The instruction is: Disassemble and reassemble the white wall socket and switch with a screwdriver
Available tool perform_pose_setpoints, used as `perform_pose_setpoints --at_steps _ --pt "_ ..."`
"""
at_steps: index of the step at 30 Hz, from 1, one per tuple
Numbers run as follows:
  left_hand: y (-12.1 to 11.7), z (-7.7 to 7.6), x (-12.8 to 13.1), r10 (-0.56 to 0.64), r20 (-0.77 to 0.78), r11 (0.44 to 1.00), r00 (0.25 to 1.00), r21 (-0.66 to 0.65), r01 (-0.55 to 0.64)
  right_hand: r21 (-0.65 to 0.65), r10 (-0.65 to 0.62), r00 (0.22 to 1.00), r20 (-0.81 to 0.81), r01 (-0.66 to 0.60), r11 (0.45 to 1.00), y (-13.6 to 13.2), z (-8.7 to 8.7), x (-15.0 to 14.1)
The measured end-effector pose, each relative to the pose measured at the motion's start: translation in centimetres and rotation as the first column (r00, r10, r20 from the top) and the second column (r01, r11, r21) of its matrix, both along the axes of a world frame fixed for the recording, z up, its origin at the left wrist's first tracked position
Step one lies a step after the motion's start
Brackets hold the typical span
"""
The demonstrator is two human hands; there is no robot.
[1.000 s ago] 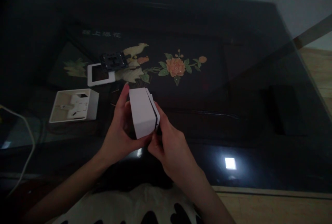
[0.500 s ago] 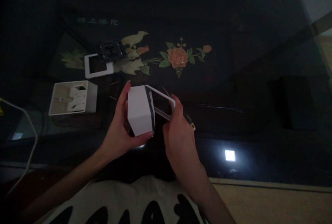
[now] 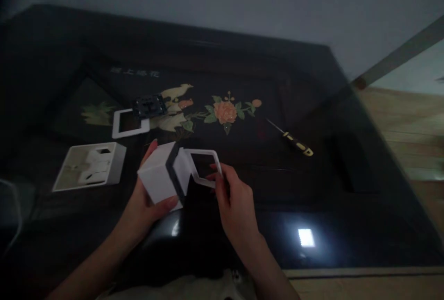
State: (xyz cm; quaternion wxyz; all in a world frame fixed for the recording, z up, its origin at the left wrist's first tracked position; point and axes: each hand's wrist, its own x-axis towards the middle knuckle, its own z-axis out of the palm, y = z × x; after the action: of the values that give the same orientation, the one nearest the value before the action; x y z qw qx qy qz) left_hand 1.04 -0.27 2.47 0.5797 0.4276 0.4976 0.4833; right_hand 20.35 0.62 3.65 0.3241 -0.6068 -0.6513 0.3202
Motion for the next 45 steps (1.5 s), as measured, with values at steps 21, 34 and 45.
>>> perform_pose_setpoints --at_steps 21,34,45 --pt "-0.6 1.1 0.5 0.118 0.468 0.974 0.876 -0.227 -0.01 0.048 -0.236 0.882 0.409 0.238 0.97 12.5 -4.8 15.2" --pt "-0.8 1.9 -1.0 0.108 0.62 0.982 0.777 -0.19 0.015 0.136 -0.002 0.95 0.313 -0.042 0.99 8.4 -4.9 3.7" --pt "-1.2 -0.6 -5.2 0.159 0.634 0.987 0.757 -0.13 -0.099 0.186 0.161 0.958 0.239 -0.208 0.96 11.0 0.7 -1.8"
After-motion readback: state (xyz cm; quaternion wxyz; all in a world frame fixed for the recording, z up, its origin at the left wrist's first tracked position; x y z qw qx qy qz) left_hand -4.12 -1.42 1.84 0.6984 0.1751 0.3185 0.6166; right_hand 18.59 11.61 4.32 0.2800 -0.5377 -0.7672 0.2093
